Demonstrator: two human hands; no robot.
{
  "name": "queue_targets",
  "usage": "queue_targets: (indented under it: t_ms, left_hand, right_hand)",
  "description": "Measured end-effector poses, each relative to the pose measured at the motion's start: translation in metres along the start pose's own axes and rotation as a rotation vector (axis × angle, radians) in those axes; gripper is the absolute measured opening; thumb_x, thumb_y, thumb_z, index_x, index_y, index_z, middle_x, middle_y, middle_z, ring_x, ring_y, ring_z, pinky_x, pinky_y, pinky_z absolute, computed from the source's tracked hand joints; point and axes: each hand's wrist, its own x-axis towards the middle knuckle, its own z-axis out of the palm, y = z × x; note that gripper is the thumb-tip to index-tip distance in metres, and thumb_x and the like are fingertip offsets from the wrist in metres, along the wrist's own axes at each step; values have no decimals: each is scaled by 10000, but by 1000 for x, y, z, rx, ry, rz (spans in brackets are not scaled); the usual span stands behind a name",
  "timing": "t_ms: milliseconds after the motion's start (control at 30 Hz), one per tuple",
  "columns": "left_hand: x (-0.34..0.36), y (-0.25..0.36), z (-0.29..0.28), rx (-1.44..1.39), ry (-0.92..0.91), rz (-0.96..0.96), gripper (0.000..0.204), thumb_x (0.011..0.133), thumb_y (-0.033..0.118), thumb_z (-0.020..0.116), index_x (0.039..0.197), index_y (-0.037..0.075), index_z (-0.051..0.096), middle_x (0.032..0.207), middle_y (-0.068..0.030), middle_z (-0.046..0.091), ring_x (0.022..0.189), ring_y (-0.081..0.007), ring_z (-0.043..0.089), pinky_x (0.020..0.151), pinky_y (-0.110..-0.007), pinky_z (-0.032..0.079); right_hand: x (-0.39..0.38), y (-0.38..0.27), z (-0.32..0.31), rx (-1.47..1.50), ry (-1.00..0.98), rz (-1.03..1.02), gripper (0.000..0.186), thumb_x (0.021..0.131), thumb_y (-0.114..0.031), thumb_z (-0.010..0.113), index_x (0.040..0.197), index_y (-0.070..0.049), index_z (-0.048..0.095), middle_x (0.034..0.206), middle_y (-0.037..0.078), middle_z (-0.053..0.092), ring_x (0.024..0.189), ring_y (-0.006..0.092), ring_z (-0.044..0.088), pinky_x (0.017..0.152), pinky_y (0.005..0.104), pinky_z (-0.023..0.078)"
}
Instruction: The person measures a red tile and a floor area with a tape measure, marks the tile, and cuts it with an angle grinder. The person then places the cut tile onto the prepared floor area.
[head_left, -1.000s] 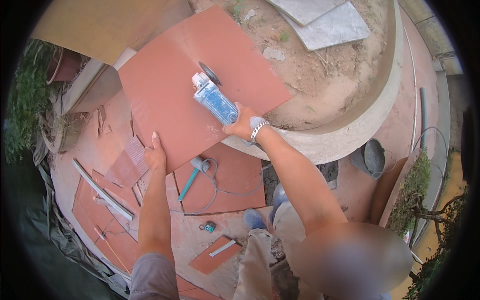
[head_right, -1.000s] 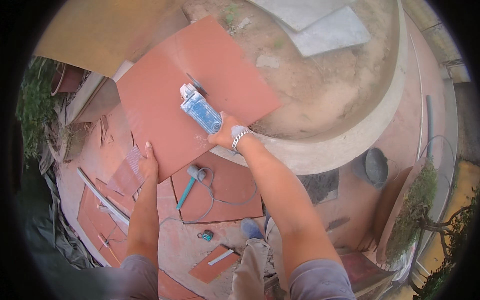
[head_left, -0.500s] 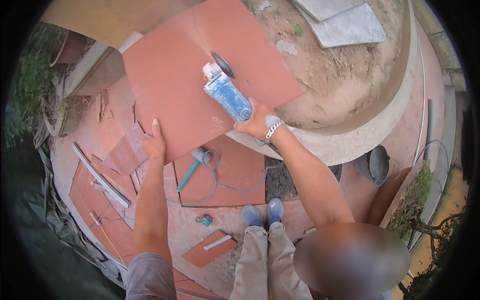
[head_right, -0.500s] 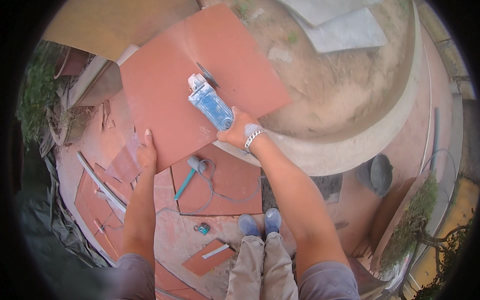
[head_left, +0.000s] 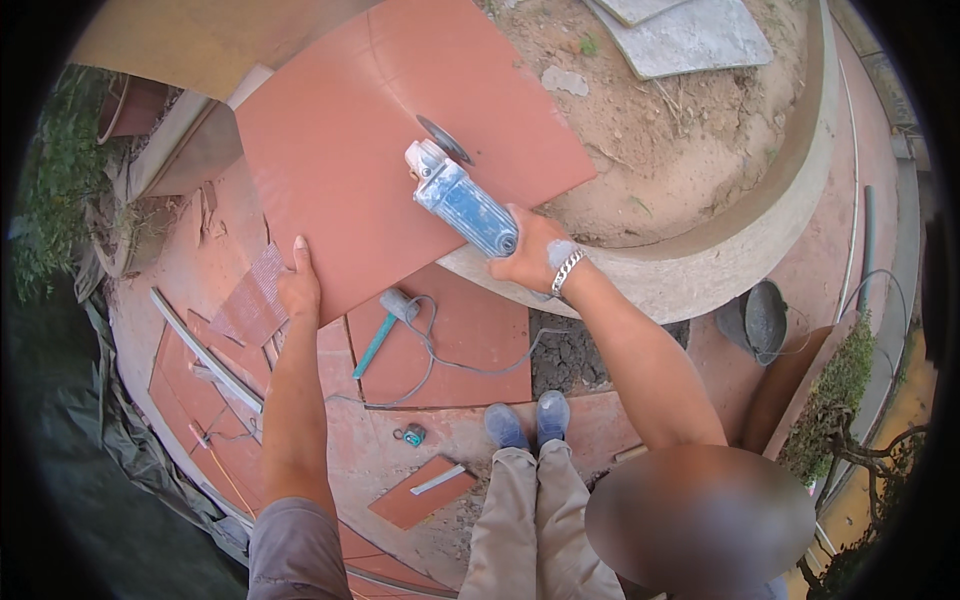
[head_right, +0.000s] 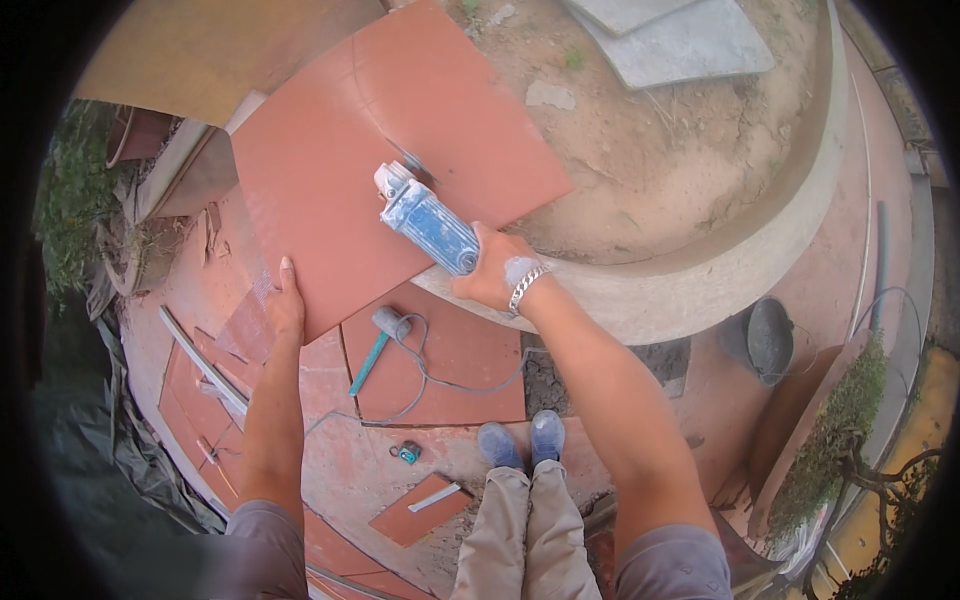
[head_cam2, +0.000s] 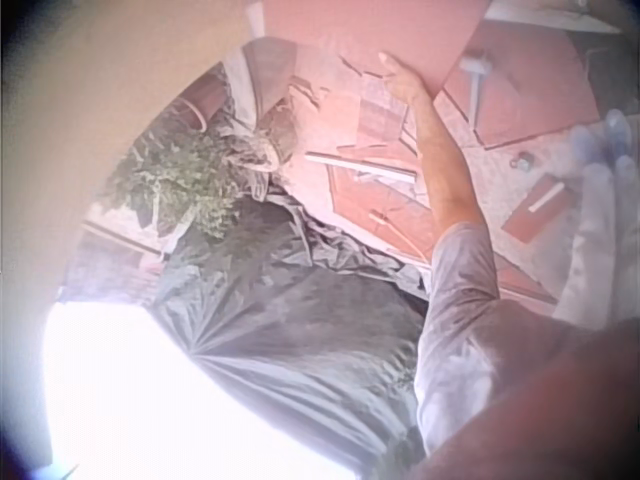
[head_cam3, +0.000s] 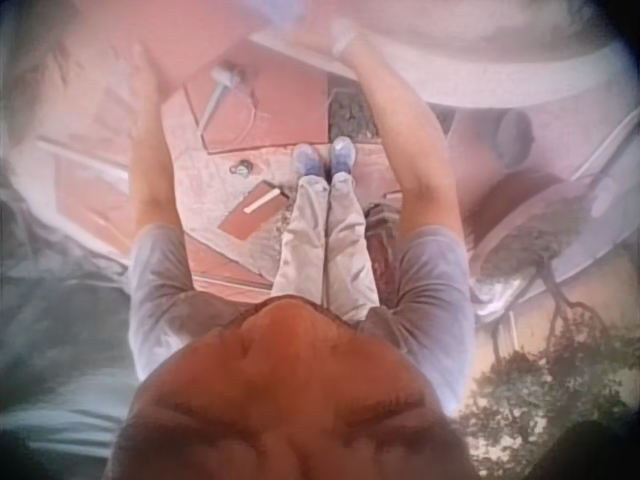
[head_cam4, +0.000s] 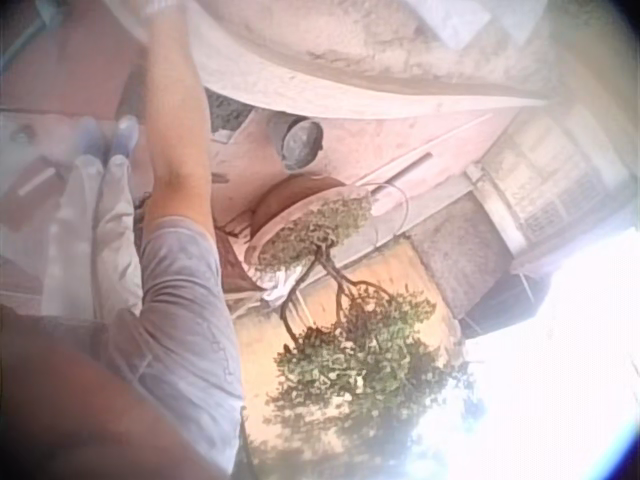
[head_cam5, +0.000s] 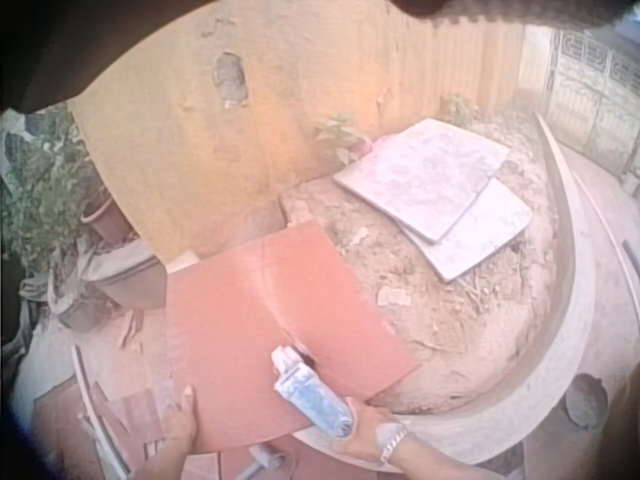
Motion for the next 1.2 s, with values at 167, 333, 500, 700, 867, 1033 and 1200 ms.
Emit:
queue_targets:
  t_ms: [167, 333, 500, 700, 867, 1033, 1200]
  left_hand:
    - [3, -4, 4, -28, 19, 18, 1044, 911, 802, 490, 1147, -204, 640, 1144, -391, 666, 1149, -496, 638, 1005, -490, 479]
    - [12, -7, 5, 1, -12, -30, 1031, 923, 783, 492, 1184, -205, 625, 1180, -389, 657, 1182, -495, 623, 1028, -487, 466]
    - [-1, -4, 3, -21, -6, -2, 1023, 926, 775, 499, 1181, -207, 625, 1180, -389, 658, 1185, -493, 624, 1029, -484, 466]
    - [-3, 0, 0, -24, -28, -25, 1022, 931, 766, 501, 1194, -214, 615, 1185, -392, 656, 1198, -485, 623, 1029, -470, 470]
    - [-1, -1, 3, -28, 1, -4, 1027, 929, 771, 500, 1202, -212, 613, 1177, -390, 659, 1186, -486, 626, 1017, -466, 474]
    - [-1, 1, 1, -4, 25, 22, 1019, 933, 767, 499, 1178, -215, 623, 1160, -388, 666, 1166, -487, 635, 1000, -466, 481]
    - [1, 1, 0, 27, 15, 21, 994, 940, 758, 496, 1149, -202, 644, 1130, -382, 676, 1134, -485, 649, 986, -467, 488]
  right_hand:
    - [-5, 5, -6, 24, -39, -4, 982, 680, -381, 747, 1470, 105, 425, 1223, 322, 665, 1156, 424, 657, 993, 419, 530]
    - [-10, 8, -11, 29, -11, 3, 890, 672, -373, 796, 1395, 55, 503, 1177, 291, 685, 1105, 414, 671, 961, 427, 531]
    - [-24, 21, -16, 40, -79, 7, 856, 674, -364, 799, 1380, 32, 517, 1152, 286, 694, 1086, 415, 676, 948, 429, 536]
    - [-34, 33, -18, 0, -34, -1, 878, 668, -368, 776, 1388, 53, 501, 1139, 306, 693, 1077, 432, 679, 941, 433, 546]
    - [-38, 42, -20, -47, -42, -2, 928, 673, -375, 776, 1417, 85, 467, 1143, 320, 686, 1078, 441, 676, 943, 438, 544]
    - [-43, 47, -25, -15, -57, 7, 927, 657, -371, 796, 1430, 29, 477, 1166, 290, 690, 1094, 424, 674, 950, 431, 542]
    - [-51, 53, -28, -13, -60, 17, 921, 661, -371, 798, 1428, 29, 481, 1184, 293, 685, 1104, 422, 673, 956, 430, 540]
